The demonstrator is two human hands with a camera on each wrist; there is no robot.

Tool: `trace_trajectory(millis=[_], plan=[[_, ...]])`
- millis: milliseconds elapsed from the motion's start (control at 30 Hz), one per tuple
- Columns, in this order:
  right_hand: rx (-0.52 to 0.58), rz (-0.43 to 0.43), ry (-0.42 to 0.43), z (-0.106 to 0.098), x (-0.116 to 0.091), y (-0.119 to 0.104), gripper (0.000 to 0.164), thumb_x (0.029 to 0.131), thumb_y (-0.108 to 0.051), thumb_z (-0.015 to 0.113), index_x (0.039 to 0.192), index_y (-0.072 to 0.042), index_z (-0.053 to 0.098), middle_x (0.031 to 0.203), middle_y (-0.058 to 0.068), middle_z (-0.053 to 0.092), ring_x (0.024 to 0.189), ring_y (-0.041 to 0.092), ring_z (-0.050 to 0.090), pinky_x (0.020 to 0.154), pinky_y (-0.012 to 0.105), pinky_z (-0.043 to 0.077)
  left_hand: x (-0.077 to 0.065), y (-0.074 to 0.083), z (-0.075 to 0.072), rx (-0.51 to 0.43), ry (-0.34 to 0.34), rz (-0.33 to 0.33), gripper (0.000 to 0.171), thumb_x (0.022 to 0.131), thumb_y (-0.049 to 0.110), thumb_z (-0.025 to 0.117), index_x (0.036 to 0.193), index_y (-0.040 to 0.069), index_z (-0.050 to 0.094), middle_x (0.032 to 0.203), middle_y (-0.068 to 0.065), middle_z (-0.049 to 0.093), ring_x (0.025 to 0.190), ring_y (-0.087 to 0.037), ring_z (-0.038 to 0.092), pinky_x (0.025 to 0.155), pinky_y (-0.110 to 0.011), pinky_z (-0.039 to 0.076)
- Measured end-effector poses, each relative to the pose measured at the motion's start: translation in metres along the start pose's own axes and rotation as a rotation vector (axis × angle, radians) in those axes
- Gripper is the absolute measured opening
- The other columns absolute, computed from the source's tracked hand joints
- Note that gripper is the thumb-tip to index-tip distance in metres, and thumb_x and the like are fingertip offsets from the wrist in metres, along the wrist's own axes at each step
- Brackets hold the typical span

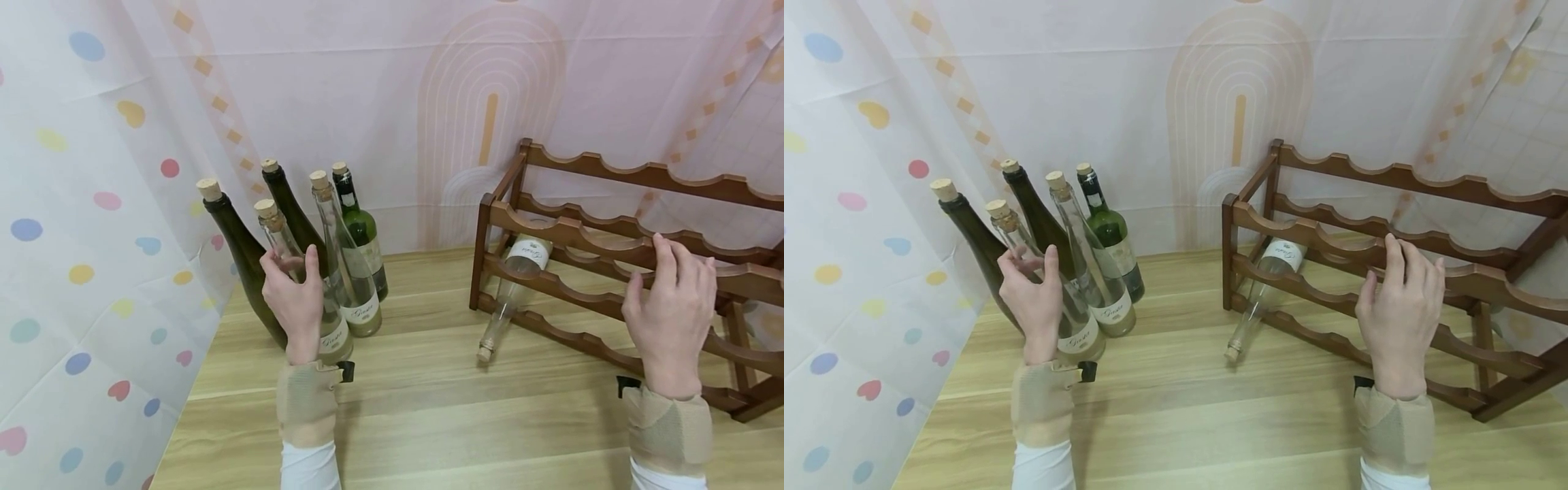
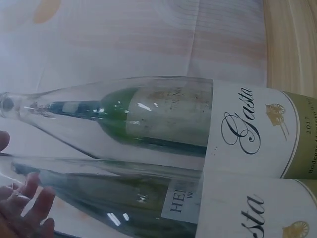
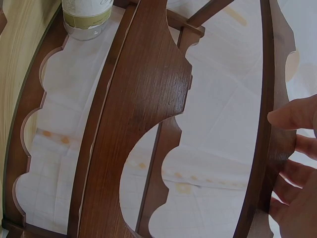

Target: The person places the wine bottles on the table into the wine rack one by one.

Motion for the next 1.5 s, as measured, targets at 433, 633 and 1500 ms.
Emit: trace_trajectory(millis=[433, 633, 1500], plan=[[0.003, -0.007, -0.003, 0.0, 0.0, -0.001, 0.045, 0.083, 0.0, 0.057, 0.128, 0.0, 0.049, 0.118, 0.03, 0.051, 0.106, 0.049, 0.043, 0.111, 0.056, 0.023, -0.006, 0.002, 0.001, -0.021, 0.084, 0.029, 0.03, 0.088, 0.026, 0.058, 0.085, -0.002, 0.047, 0.07, -0.019, 0.058, 0.066, -0.031, 0.054, 0.062, -0.026, 0.036], [0.004, -0.012, 0.003, 0.0, 0.001, -0.001, 0.045, 0.083, 0.001, 0.057, 0.127, 0.0, 0.05, 0.117, 0.03, 0.051, 0.106, 0.049, 0.043, 0.11, 0.056, 0.023, -0.012, 0.007, -0.011, -0.08, 0.145, 0.038, 0.021, 0.085, 0.02, 0.059, 0.075, 0.008, 0.045, 0.063, 0.001, 0.052, 0.059, -0.007, 0.047, 0.059, -0.018, 0.035], [0.227, -0.337, -0.001, 0.021, -0.003, -0.05, 0.035, 0.088, -0.011, 0.049, 0.115, 0.01, 0.055, 0.128, 0.026, 0.05, 0.124, 0.037, 0.042, 0.112, 0.048, 0.027, -0.058, 0.047, -0.018, -0.979, 0.181, -0.208, 0.011, 0.089, 0.002, 0.049, 0.082, 0.011, 0.052, 0.069, 0.001, 0.061, 0.065, -0.014, 0.06, 0.067, -0.026, 0.054]])
Point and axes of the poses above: each hand's wrist, its own x-axis towards the middle knuckle, its own z-axis out of the palm, y = z × x, the point moved 4 cm from there along x, towards the middle knuckle
